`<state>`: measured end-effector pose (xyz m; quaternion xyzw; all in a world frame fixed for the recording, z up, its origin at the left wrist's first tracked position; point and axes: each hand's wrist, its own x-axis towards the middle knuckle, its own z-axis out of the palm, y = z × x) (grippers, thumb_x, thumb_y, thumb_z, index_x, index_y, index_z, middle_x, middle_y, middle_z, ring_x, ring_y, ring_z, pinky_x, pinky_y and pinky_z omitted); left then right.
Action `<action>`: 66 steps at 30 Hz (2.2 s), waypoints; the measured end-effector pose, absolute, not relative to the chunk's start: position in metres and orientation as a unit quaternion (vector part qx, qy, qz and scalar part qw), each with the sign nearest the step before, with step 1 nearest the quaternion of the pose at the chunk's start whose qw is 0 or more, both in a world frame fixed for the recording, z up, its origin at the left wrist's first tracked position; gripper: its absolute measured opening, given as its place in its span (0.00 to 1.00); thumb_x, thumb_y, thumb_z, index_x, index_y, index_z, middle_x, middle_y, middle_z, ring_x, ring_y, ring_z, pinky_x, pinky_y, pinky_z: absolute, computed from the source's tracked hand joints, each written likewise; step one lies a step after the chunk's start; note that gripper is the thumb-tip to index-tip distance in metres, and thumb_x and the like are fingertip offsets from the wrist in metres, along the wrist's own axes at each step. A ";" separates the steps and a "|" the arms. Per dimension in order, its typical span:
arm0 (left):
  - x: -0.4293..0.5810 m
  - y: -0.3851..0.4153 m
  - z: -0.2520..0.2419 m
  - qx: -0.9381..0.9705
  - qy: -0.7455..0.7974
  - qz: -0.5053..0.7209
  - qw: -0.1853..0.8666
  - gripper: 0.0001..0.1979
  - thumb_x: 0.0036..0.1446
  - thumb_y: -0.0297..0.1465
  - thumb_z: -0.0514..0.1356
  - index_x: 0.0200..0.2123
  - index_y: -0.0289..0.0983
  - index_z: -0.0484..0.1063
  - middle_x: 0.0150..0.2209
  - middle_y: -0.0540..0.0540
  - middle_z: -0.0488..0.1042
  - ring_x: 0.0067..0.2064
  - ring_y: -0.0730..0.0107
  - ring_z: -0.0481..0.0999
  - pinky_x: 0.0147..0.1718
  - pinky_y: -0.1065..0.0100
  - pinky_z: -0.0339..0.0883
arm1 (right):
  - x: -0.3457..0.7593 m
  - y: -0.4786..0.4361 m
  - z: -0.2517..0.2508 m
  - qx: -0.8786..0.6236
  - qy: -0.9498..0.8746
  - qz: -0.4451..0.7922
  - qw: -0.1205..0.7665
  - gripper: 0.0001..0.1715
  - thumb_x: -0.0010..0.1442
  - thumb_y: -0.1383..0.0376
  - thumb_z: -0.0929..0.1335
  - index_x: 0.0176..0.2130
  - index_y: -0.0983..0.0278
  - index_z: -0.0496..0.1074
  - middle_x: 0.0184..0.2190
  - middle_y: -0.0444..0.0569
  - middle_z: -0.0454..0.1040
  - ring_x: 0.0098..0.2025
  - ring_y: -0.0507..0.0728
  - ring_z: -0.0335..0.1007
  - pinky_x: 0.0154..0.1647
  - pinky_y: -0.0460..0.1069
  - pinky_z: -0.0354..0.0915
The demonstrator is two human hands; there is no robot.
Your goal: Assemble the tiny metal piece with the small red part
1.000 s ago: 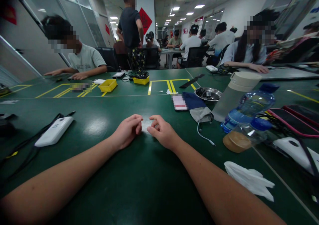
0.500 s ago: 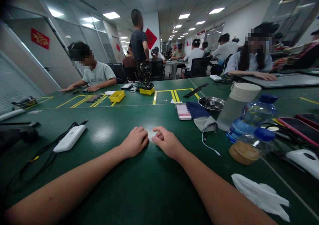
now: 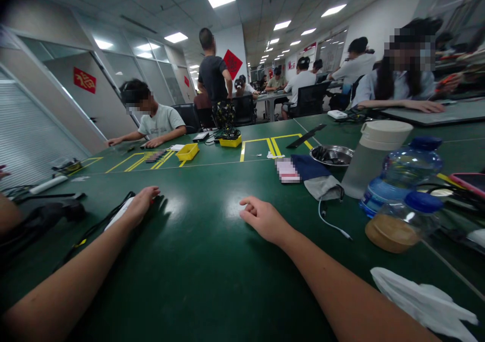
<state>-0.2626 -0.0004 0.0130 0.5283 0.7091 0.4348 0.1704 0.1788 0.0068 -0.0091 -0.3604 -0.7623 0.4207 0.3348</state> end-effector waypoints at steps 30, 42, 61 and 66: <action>-0.030 -0.016 0.005 0.726 0.459 0.335 0.388 0.18 0.54 0.25 0.57 0.50 0.37 0.69 0.45 0.43 0.73 0.48 0.63 0.72 0.52 0.56 0.64 | 0.176 0.011 -0.016 -0.354 -0.806 0.341 0.329 0.20 0.49 0.80 0.63 0.39 0.65 0.72 0.33 0.45 0.72 0.29 0.50 0.66 0.32 0.45 0.62; -0.027 -0.018 0.001 0.812 0.466 0.257 0.240 0.05 0.56 0.31 0.61 0.36 0.38 0.71 0.34 0.48 0.71 0.36 0.66 0.70 0.37 0.65 0.63 | 0.179 -0.004 0.000 -0.378 -0.897 0.112 0.200 0.06 0.56 0.66 0.69 0.38 0.63 0.71 0.35 0.48 0.69 0.38 0.56 0.66 0.38 0.50 0.59; -0.025 -0.022 0.001 0.575 0.420 0.393 0.582 0.08 0.56 0.25 0.60 0.41 0.35 0.71 0.33 0.48 0.74 0.34 0.75 0.74 0.37 0.71 0.68 | 0.174 0.010 -0.011 -0.373 -0.728 0.441 0.371 0.06 0.53 0.69 0.69 0.35 0.64 0.74 0.32 0.47 0.76 0.34 0.55 0.75 0.38 0.50 0.69; -0.023 -0.021 0.002 0.570 0.404 0.402 0.592 0.14 0.56 0.27 0.63 0.46 0.35 0.68 0.35 0.46 0.75 0.35 0.72 0.75 0.36 0.69 0.69 | 0.176 0.010 -0.008 -0.340 -0.655 0.564 0.370 0.08 0.54 0.66 0.70 0.37 0.65 0.73 0.32 0.48 0.78 0.34 0.54 0.77 0.39 0.51 0.71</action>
